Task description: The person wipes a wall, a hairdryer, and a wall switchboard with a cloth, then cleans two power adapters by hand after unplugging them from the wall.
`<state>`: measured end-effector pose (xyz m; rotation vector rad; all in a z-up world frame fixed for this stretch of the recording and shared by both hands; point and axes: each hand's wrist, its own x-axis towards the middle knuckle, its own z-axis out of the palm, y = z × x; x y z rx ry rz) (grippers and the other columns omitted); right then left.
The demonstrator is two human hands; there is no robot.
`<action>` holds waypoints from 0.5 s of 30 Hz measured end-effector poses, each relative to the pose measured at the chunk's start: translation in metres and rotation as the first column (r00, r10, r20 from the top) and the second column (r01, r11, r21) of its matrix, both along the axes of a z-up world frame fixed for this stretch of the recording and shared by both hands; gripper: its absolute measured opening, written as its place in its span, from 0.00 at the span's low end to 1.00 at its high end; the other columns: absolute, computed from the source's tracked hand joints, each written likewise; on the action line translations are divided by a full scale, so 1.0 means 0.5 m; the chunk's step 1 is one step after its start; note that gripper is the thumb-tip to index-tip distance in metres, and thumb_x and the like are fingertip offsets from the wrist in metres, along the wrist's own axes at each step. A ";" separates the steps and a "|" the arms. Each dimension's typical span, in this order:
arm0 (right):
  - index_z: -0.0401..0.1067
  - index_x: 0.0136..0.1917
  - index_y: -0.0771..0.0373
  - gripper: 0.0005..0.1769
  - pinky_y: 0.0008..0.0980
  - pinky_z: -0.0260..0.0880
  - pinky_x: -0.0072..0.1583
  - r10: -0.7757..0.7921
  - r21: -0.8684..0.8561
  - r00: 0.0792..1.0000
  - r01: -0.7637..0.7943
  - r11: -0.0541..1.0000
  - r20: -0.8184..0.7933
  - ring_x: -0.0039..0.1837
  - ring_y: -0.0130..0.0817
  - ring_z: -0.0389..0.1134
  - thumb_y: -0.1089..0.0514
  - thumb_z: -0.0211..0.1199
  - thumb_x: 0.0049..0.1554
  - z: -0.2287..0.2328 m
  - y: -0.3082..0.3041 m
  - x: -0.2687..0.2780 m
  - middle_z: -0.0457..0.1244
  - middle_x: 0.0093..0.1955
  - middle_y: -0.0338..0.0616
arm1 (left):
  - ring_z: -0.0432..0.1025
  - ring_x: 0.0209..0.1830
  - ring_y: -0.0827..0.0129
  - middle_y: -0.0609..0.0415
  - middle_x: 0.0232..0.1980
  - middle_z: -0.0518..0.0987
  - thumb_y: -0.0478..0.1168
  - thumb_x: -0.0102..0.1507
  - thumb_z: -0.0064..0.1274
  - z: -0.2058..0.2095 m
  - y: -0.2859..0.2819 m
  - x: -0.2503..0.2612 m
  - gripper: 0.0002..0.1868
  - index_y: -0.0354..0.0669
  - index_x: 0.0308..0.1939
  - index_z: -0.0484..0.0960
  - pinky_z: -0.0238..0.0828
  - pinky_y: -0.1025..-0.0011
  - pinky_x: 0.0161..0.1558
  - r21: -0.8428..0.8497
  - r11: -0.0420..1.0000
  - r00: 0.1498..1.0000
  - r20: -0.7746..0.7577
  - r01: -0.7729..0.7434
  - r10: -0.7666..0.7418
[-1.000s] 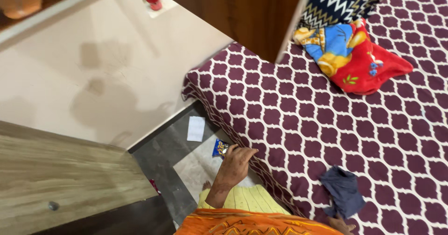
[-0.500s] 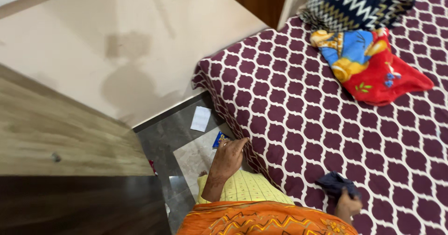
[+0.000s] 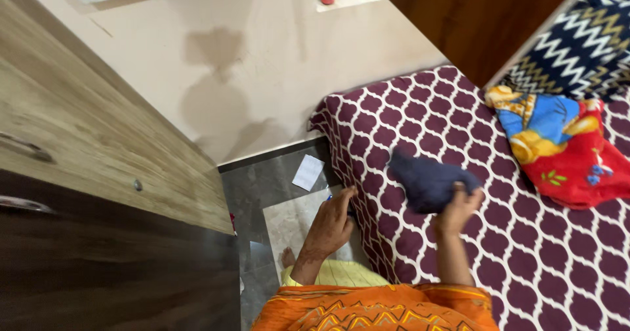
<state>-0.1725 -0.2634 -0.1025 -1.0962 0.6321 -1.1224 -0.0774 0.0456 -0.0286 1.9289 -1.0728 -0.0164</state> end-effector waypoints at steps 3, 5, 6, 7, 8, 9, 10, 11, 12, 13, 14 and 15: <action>0.62 0.60 0.61 0.13 0.31 0.73 0.55 0.268 0.160 0.963 -0.266 0.951 0.011 0.53 0.29 0.67 0.61 0.58 0.63 0.087 0.187 0.088 0.63 0.53 0.40 | 0.57 0.72 0.41 0.35 0.74 0.59 0.34 0.54 0.60 0.019 0.009 0.045 0.44 0.28 0.72 0.58 0.56 0.50 0.66 -0.109 0.994 0.998 -0.060 -0.014 0.007; 0.63 0.62 0.62 0.15 0.30 0.75 0.58 0.347 0.199 0.938 -0.341 0.919 0.005 0.53 0.30 0.68 0.62 0.58 0.62 0.127 0.274 0.133 0.64 0.53 0.42 | 0.62 0.69 0.42 0.37 0.71 0.65 0.33 0.52 0.59 0.013 0.034 0.077 0.42 0.31 0.70 0.63 0.59 0.51 0.66 -0.084 0.993 0.995 0.053 -0.079 0.083; 0.64 0.63 0.63 0.16 0.30 0.74 0.56 0.372 0.220 0.927 -0.372 0.902 0.040 0.53 0.30 0.68 0.63 0.59 0.62 0.139 0.306 0.155 0.64 0.54 0.42 | 0.66 0.66 0.43 0.39 0.68 0.71 0.31 0.50 0.58 0.004 0.047 0.096 0.40 0.33 0.69 0.68 0.62 0.52 0.66 -0.065 0.989 0.975 0.167 -0.136 0.145; 0.65 0.65 0.65 0.17 0.29 0.72 0.55 0.395 0.240 0.916 -0.401 0.884 0.077 0.53 0.30 0.68 0.63 0.60 0.63 0.145 0.329 0.177 0.64 0.54 0.42 | 0.66 0.66 0.43 0.39 0.68 0.71 0.31 0.50 0.58 -0.009 0.061 0.114 0.40 0.33 0.69 0.68 0.62 0.52 0.66 -0.062 0.987 0.973 0.170 -0.147 0.156; 0.65 0.65 0.65 0.17 0.29 0.72 0.55 0.405 0.241 0.911 -0.412 0.879 0.080 0.53 0.30 0.68 0.63 0.60 0.63 0.148 0.342 0.200 0.64 0.54 0.42 | 0.73 0.61 0.53 0.45 0.63 0.78 0.34 0.58 0.55 -0.025 0.073 0.134 0.30 0.40 0.66 0.75 0.69 0.60 0.62 0.111 0.967 0.961 -0.128 -0.230 0.243; 0.64 0.68 0.66 0.19 0.30 0.71 0.57 0.369 0.144 0.927 -0.376 0.915 0.069 0.55 0.31 0.67 0.64 0.60 0.64 0.146 0.353 0.221 0.64 0.57 0.44 | 0.80 0.56 0.62 0.51 0.58 0.84 0.36 0.66 0.52 -0.043 0.087 0.151 0.20 0.47 0.63 0.81 0.75 0.68 0.58 0.300 0.924 0.850 -0.396 -0.237 0.347; 0.64 0.71 0.68 0.21 0.30 0.70 0.60 0.331 0.046 0.942 -0.334 0.941 0.062 0.58 0.32 0.66 0.64 0.60 0.65 0.140 0.365 0.242 0.63 0.60 0.45 | 0.80 0.56 0.62 0.51 0.58 0.84 0.36 0.66 0.52 -0.061 0.098 0.172 0.20 0.47 0.63 0.81 0.75 0.68 0.58 0.306 0.920 0.847 -0.393 -0.246 0.357; 0.64 0.71 0.68 0.21 0.30 0.70 0.60 0.337 0.051 0.939 -0.340 0.939 0.070 0.58 0.32 0.66 0.64 0.60 0.65 0.129 0.382 0.261 0.63 0.60 0.45 | 0.79 0.52 0.64 0.47 0.54 0.85 0.31 0.66 0.50 -0.075 0.108 0.201 0.18 0.38 0.60 0.82 0.75 0.70 0.54 0.000 0.942 0.759 -0.593 -0.335 0.270; 0.60 0.74 0.68 0.26 0.31 0.66 0.65 0.438 -0.101 0.899 -0.436 0.894 -0.005 0.63 0.35 0.64 0.63 0.59 0.64 0.114 0.402 0.274 0.62 0.64 0.47 | 0.78 0.49 0.65 0.43 0.50 0.86 0.26 0.66 0.47 -0.085 0.120 0.224 0.17 0.28 0.57 0.83 0.75 0.71 0.50 -0.284 0.847 0.669 -0.735 -0.449 0.108; 0.55 0.77 0.68 0.31 0.33 0.62 0.69 0.521 -0.238 0.848 -0.528 0.815 -0.095 0.68 0.37 0.62 0.62 0.59 0.64 0.098 0.423 0.286 0.60 0.69 0.49 | 0.78 0.49 0.65 0.43 0.50 0.86 0.26 0.66 0.47 -0.089 0.133 0.247 0.17 0.28 0.57 0.83 0.75 0.71 0.50 -0.278 0.847 0.672 -0.731 -0.453 0.119; 0.55 0.77 0.68 0.31 0.33 0.62 0.69 0.528 -0.233 0.845 -0.532 0.814 -0.086 0.68 0.37 0.62 0.62 0.59 0.64 0.078 0.445 0.303 0.60 0.69 0.49 | 0.76 0.52 0.69 0.48 0.53 0.83 0.24 0.64 0.46 -0.088 0.145 0.275 0.20 0.31 0.60 0.79 0.73 0.74 0.52 -0.366 0.806 0.641 -0.768 -0.465 0.021; 0.56 0.74 0.71 0.36 0.39 0.61 0.68 0.410 -0.531 0.846 -0.533 0.659 -0.340 0.68 0.47 0.61 0.59 0.64 0.57 0.057 0.464 0.322 0.59 0.68 0.57 | 0.74 0.54 0.73 0.53 0.56 0.81 0.22 0.62 0.44 -0.083 0.158 0.295 0.25 0.33 0.63 0.76 0.71 0.76 0.55 -0.449 0.755 0.609 -0.789 -0.478 -0.084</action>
